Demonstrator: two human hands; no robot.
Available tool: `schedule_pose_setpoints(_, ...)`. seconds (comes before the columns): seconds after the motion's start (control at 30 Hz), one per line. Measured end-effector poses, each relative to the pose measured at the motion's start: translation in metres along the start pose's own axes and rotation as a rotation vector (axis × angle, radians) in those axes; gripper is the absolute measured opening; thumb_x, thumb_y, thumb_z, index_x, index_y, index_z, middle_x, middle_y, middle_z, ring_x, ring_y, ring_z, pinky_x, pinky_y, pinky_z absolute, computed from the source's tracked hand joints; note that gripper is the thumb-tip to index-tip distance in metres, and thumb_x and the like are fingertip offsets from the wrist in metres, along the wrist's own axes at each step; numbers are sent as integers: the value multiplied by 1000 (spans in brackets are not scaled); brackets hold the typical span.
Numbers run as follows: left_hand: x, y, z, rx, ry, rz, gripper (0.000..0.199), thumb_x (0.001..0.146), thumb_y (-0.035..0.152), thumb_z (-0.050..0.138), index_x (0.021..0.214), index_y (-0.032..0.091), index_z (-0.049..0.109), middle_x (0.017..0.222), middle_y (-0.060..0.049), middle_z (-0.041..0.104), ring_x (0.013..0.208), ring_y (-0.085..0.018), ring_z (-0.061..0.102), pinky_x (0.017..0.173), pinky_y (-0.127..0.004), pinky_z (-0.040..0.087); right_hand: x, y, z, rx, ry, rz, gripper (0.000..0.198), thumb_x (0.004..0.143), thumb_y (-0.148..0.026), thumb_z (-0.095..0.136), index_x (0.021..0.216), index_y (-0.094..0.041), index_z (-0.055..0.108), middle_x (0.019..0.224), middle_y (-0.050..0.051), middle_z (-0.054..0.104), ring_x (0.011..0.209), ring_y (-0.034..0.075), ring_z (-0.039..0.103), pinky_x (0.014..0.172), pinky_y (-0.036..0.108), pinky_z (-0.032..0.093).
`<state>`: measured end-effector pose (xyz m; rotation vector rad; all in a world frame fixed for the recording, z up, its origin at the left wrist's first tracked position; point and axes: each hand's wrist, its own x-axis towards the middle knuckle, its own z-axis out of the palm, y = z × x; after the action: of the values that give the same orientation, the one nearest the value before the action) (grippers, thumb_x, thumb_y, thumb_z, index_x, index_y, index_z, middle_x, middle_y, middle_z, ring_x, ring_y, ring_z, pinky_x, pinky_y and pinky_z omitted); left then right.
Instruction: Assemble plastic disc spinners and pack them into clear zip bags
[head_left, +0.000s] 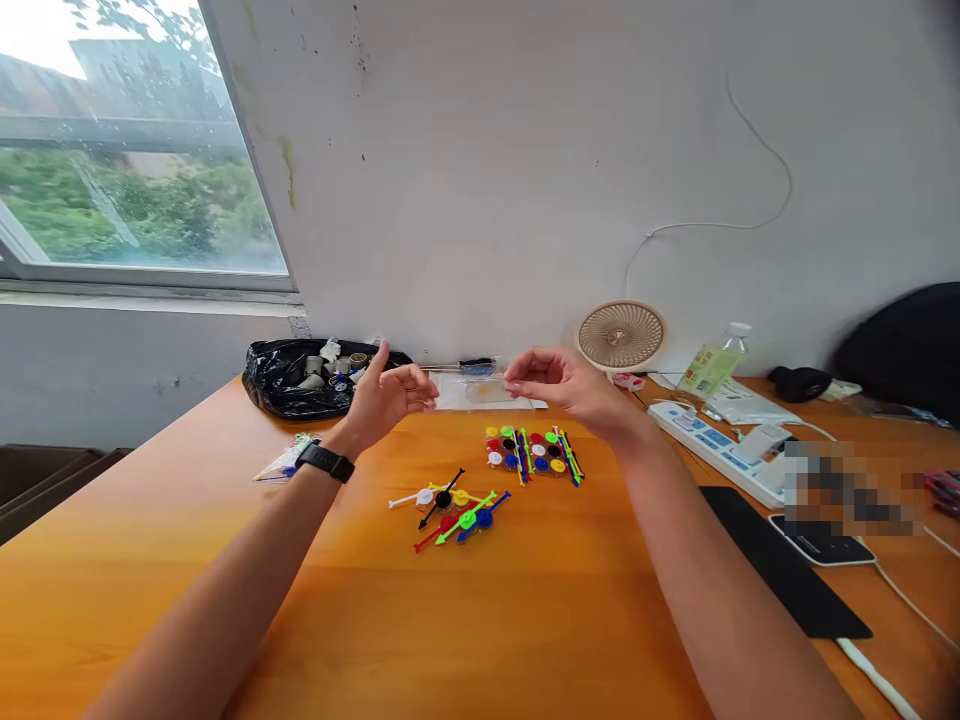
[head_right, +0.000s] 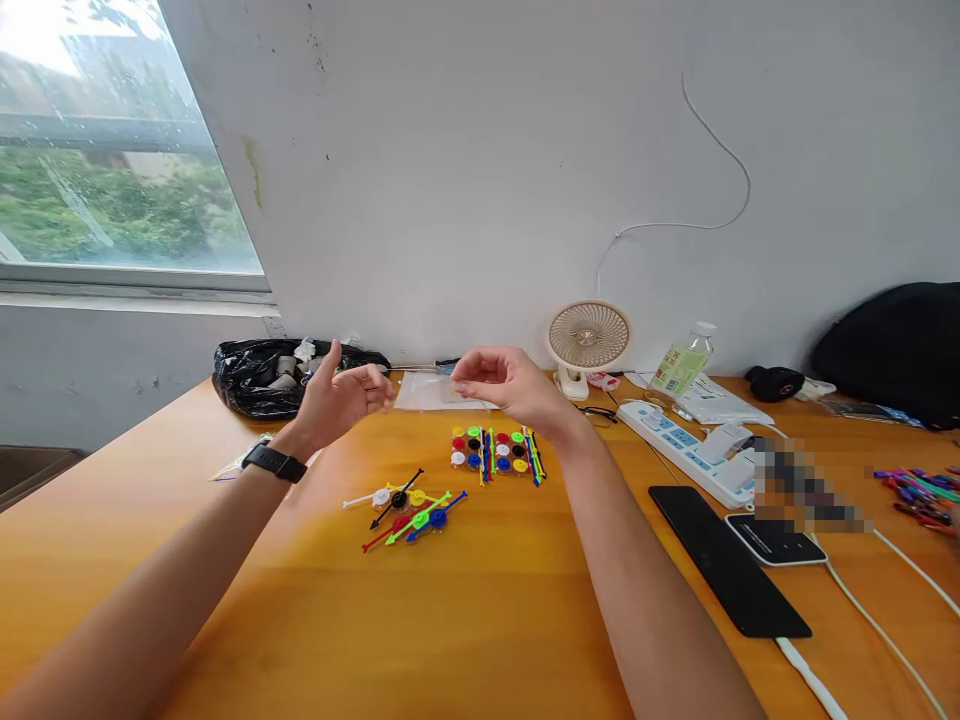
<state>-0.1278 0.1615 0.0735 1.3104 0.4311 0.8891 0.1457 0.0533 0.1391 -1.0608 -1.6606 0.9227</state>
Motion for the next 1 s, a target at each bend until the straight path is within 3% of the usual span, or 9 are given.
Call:
schedule_pose_setpoints(0.07, -3, 5, -4, 27, -198, -126, 80, 91, 86, 41, 112, 16, 73, 121, -19, 74, 108, -31, 71, 95, -42, 54, -1, -5, 7, -86, -61, -59, 23, 83, -40, 82, 90, -20, 73, 93, 3, 73, 93, 18, 68, 87, 32, 52)
schedule_pose_setpoints(0.17, -9, 7, 4, 124, -445, -170, 78, 94, 76, 51, 150, 23, 54, 150, -18, 59, 133, -35, 59, 111, -48, 43, -1, -13, 21, -245, -58, -183, 16, 91, -35, 72, 91, -19, 73, 93, 3, 73, 92, 18, 68, 88, 33, 52)
schedule_pose_setpoints(0.27, -15, 9, 21, 164, -661, -188, 90, 93, 72, 59, 166, 28, 29, 151, -19, 58, 136, -37, 56, 115, -55, 38, -4, -23, 33, -347, -31, -261, 12, 95, -29, 67, 94, -19, 73, 94, 3, 74, 93, 19, 67, 87, 32, 51)
schedule_pose_setpoints(0.33, -18, 12, 30, 140, -771, -221, 100, 90, 71, 63, 168, 29, 18, 141, -19, 63, 128, -38, 61, 112, -57, 39, -6, -29, 36, -381, -16, -281, 10, 96, -26, 65, 95, -20, 72, 95, 3, 75, 93, 19, 67, 86, 32, 51)
schedule_pose_setpoints(0.43, -19, 17, 33, 130, -758, -225, 96, 91, 66, 65, 168, 31, 18, 129, -14, 66, 115, -33, 65, 108, -55, 43, -9, -34, 37, -393, -11, -310, 8, 95, -23, 65, 94, -20, 72, 96, 3, 75, 92, 19, 67, 86, 32, 51)
schedule_pose_setpoints(0.57, -16, 16, 24, 221, -652, -183, 78, 96, 61, 60, 163, 30, 35, 129, -12, 62, 115, -28, 59, 103, -44, 44, -10, -37, 32, -386, -1, -332, 6, 94, -22, 68, 93, -19, 73, 93, 2, 75, 90, 18, 67, 85, 31, 51)
schedule_pose_setpoints(0.67, -13, 12, 18, 235, -647, -173, 74, 96, 62, 55, 161, 29, 39, 128, -12, 62, 114, -27, 56, 97, -39, 45, -11, -38, 28, -396, -10, -304, 8, 93, -27, 71, 92, -19, 74, 91, 2, 75, 90, 18, 68, 84, 30, 51)
schedule_pose_setpoints(0.83, -12, 12, 18, 308, -709, -148, 75, 94, 61, 59, 160, 31, 40, 133, -11, 61, 114, -26, 55, 94, -37, 45, -13, -40, 25, -412, -277, -151, 17, 87, -34, 78, 98, -22, 79, 98, 2, 79, 96, 20, 70, 89, 32, 51)
schedule_pose_setpoints(1.0, -15, 23, 29, 471, -718, -170, 67, 95, 54, 64, 155, 29, 47, 145, -8, 59, 132, -30, 50, 108, -41, 41, -13, -37, 26, -433, -488, -135, 31, 84, -41, 82, 111, -27, 82, 108, 2, 79, 106, 24, 67, 94, 33, 49)
